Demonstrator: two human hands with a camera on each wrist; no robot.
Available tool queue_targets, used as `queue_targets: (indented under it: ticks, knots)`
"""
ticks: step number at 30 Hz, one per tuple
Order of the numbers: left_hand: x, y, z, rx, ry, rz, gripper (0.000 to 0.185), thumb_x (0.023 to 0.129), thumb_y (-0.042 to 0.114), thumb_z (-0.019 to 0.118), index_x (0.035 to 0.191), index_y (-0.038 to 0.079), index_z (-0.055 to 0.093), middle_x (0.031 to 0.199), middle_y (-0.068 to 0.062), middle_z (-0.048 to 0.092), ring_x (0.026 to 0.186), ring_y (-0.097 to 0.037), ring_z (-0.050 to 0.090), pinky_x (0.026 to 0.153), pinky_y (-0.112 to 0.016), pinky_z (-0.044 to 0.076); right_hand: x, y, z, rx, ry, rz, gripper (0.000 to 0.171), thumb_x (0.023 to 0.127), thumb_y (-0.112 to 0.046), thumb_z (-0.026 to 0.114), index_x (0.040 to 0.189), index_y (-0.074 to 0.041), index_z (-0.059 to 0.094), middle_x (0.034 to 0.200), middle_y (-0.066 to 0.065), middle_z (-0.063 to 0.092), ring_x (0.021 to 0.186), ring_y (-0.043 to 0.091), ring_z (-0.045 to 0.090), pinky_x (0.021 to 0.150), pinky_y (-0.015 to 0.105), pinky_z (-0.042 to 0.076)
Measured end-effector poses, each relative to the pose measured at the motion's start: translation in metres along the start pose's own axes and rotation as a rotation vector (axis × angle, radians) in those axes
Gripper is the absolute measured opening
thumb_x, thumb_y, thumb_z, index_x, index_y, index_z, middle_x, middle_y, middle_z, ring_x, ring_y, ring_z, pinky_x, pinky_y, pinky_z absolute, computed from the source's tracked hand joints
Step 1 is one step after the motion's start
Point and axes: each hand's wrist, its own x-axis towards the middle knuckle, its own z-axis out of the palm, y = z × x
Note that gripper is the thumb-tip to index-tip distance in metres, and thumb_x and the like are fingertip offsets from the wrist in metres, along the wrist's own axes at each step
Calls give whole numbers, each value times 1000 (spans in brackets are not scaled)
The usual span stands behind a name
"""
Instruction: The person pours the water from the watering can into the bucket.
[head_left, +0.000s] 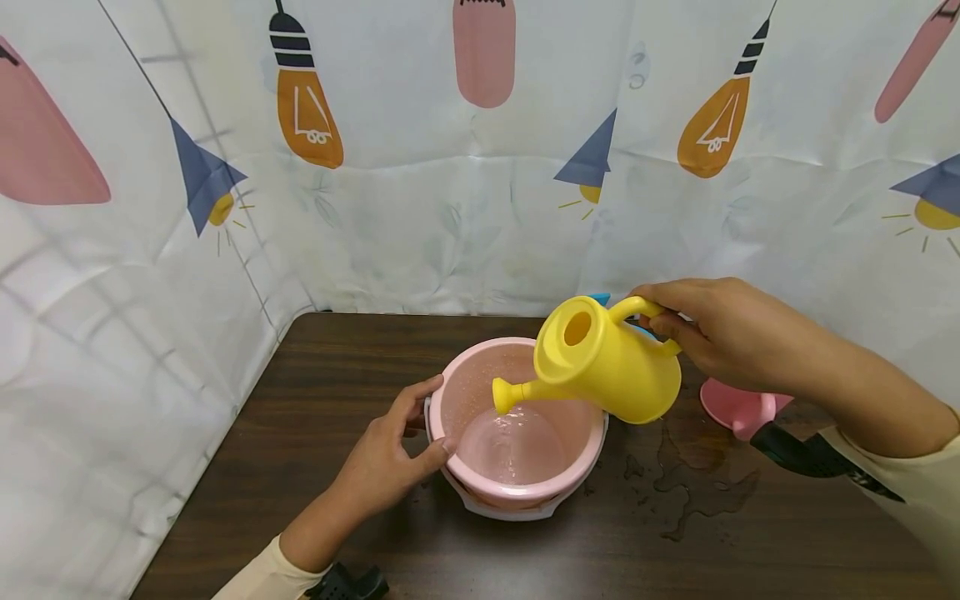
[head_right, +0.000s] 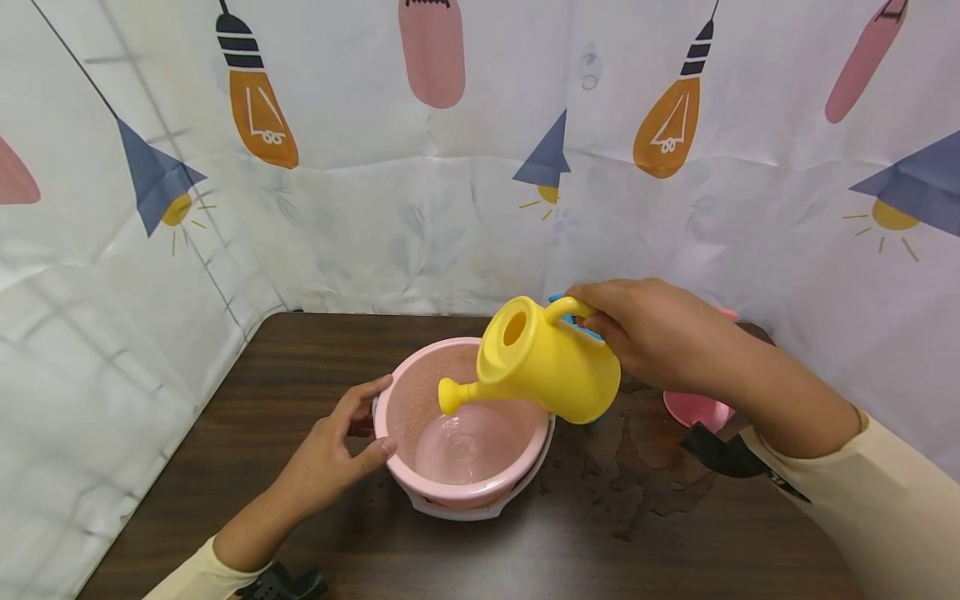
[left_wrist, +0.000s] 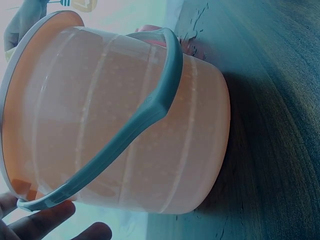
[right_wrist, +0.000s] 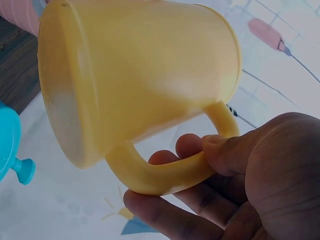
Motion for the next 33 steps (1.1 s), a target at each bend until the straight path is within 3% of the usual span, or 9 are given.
queue_targets:
  ticks: [33]
  knots:
    - [0,0,0,-29,-6,13,72,91,39,73,154,32,39,121,0,70,103,-17,67,87,-56,52,5,-6,0,-20,-18,13,39,90,0,74,128,-11,70,106,-2,71,80,10,56,66,33,51]
